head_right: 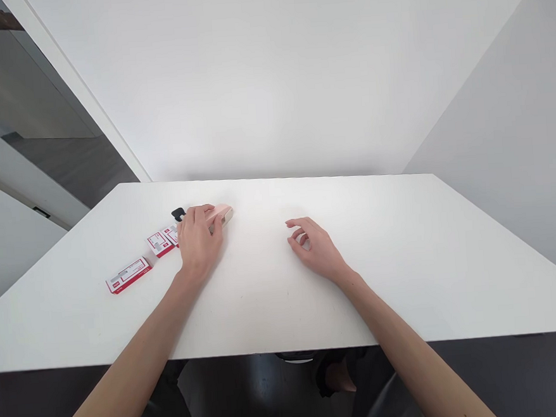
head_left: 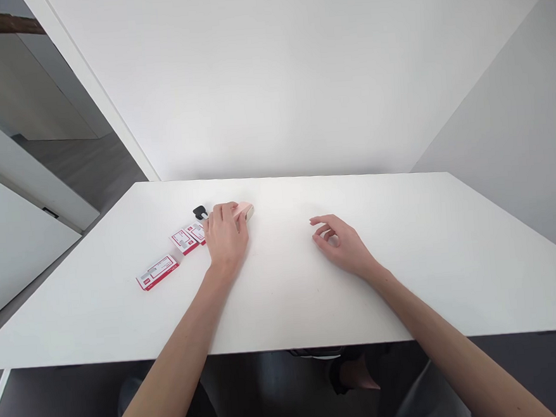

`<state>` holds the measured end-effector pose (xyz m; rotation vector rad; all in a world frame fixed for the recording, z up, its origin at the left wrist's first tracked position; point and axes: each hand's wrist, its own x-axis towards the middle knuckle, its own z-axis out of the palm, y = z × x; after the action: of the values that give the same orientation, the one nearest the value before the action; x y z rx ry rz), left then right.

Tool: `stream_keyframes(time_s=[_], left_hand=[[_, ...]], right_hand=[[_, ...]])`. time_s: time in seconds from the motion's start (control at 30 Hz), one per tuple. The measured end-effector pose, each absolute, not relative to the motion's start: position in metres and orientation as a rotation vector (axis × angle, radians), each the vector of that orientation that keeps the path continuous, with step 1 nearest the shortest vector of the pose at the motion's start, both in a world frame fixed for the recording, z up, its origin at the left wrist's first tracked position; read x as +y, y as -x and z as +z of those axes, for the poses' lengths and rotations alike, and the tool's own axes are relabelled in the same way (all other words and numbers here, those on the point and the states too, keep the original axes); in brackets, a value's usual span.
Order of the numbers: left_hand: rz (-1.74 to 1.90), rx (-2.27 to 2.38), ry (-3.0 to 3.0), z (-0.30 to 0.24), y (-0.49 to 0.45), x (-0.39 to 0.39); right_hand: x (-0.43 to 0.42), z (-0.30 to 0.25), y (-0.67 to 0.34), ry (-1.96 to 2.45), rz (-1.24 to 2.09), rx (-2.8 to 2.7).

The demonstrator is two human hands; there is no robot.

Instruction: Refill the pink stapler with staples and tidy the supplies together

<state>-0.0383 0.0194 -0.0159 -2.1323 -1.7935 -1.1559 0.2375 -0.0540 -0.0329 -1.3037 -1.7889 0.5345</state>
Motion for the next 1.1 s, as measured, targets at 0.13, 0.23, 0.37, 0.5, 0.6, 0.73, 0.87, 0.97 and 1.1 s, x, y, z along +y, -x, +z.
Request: stream_keyframes(time_s=[0.13,0.23,0.37,0.5,0.6,0.73,0.87,0.97,1.1], left_hand=[[-1.194,-1.779,2.154,-0.016,0.038,0.019],[-1.211,-1.79,2.178,-0.016,0.037,0.019],[-1.253,-1.761,2.305,-0.014,0.032,0.015],[-1.26,-1.54,2.749,-0.012,0.02,0.001],[-1.241,-1.321,2.937,-0.012,0.012,-0.007],[-1.34,-1.375,2.874,-0.014,0.009,-0.009],[-1.27,-1.435,2.89,-0.014,0.01,-0.007],[-1.256,-1.454,2.847,-0.015,0.01,-0.005],[-1.271,-1.502,2.718,-0.017,0.009,-0.002]], right_hand=[[-0.054,-0.032,-0.237,1.307,0.535,-1.788],[-0.055,-0.032,-0.237,1.32,0.539,-1.789],[-0.055,-0.032,-0.236,1.313,0.544,-1.786],[-0.055,-0.031,-0.236,1.285,0.499,-1.805],[-0.056,-0.027,-0.236,1.238,0.489,-1.868],[-0.058,-0.023,-0.233,1.219,0.498,-1.936],[-0.059,-0.025,-0.233,1.241,0.489,-1.938],[-0.06,-0.027,-0.234,1.309,0.474,-1.895],[-0.064,-0.025,-0.235,1.399,0.515,-1.846]])
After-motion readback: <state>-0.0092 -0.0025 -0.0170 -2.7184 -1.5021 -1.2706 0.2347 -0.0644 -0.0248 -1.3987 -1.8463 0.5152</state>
